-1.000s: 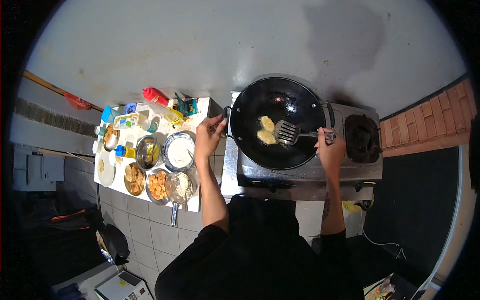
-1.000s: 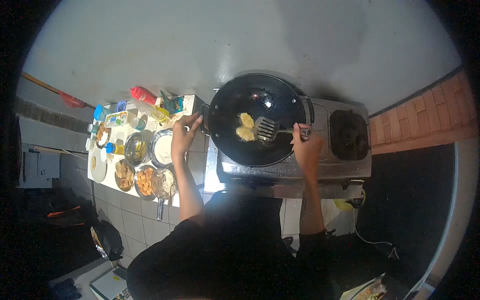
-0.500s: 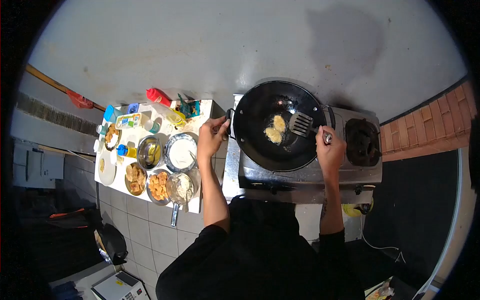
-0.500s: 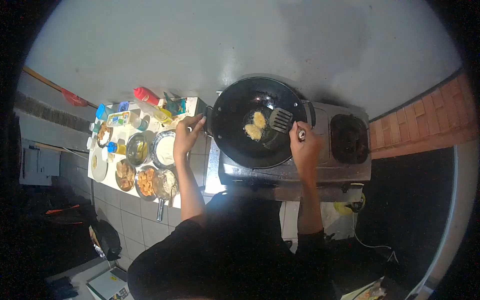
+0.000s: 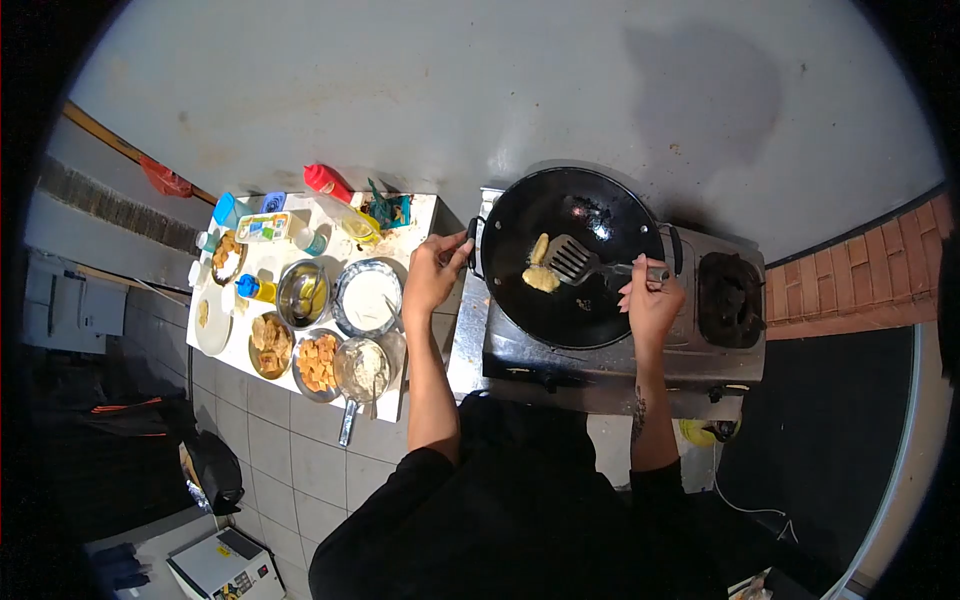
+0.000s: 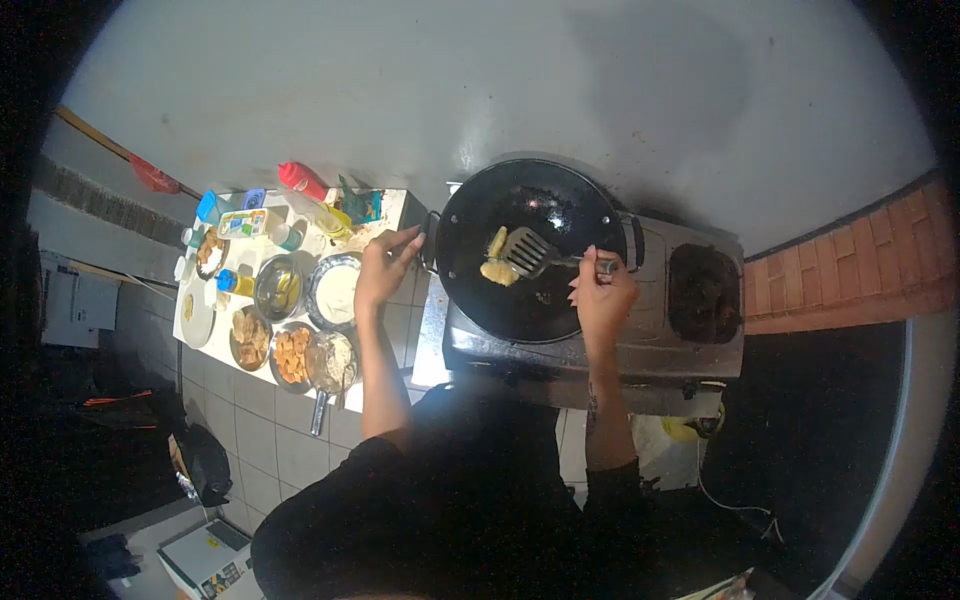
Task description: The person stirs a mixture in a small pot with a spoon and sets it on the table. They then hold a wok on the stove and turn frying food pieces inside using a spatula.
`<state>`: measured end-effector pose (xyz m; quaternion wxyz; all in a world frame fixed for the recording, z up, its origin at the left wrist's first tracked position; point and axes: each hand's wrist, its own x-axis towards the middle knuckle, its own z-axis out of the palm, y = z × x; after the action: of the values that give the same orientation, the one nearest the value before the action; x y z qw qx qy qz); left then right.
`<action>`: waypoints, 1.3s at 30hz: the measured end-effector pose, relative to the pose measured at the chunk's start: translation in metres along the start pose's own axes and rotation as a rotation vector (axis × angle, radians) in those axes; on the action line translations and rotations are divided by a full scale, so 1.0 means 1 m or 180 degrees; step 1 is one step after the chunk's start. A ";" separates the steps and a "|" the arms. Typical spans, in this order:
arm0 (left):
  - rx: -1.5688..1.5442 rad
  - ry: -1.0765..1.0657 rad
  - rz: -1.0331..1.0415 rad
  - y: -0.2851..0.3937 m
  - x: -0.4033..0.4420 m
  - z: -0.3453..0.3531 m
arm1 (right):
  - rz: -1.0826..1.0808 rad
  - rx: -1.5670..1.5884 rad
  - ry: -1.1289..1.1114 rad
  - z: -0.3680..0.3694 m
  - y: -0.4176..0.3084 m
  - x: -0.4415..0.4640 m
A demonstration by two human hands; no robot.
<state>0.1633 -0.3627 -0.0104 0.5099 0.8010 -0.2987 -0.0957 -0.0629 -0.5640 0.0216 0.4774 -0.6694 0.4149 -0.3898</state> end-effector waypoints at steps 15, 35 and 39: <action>0.0085 -0.0091 0.0054 0.004 -0.001 -0.007 | -0.0383 -0.0226 0.0044 0.008 -0.010 -0.003; -0.0009 -0.0240 -0.0126 0.009 0.004 -0.011 | -0.0094 -0.0563 0.0221 0.003 -0.005 -0.008; 0.0101 -0.0301 -0.0242 0.013 0.005 -0.011 | -0.0224 -0.0634 0.0224 0.005 0.001 -0.006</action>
<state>0.1672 -0.3609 0.0072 0.4785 0.8144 -0.2933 -0.1479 -0.0607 -0.5575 0.0192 0.3796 -0.7136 0.4444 -0.3863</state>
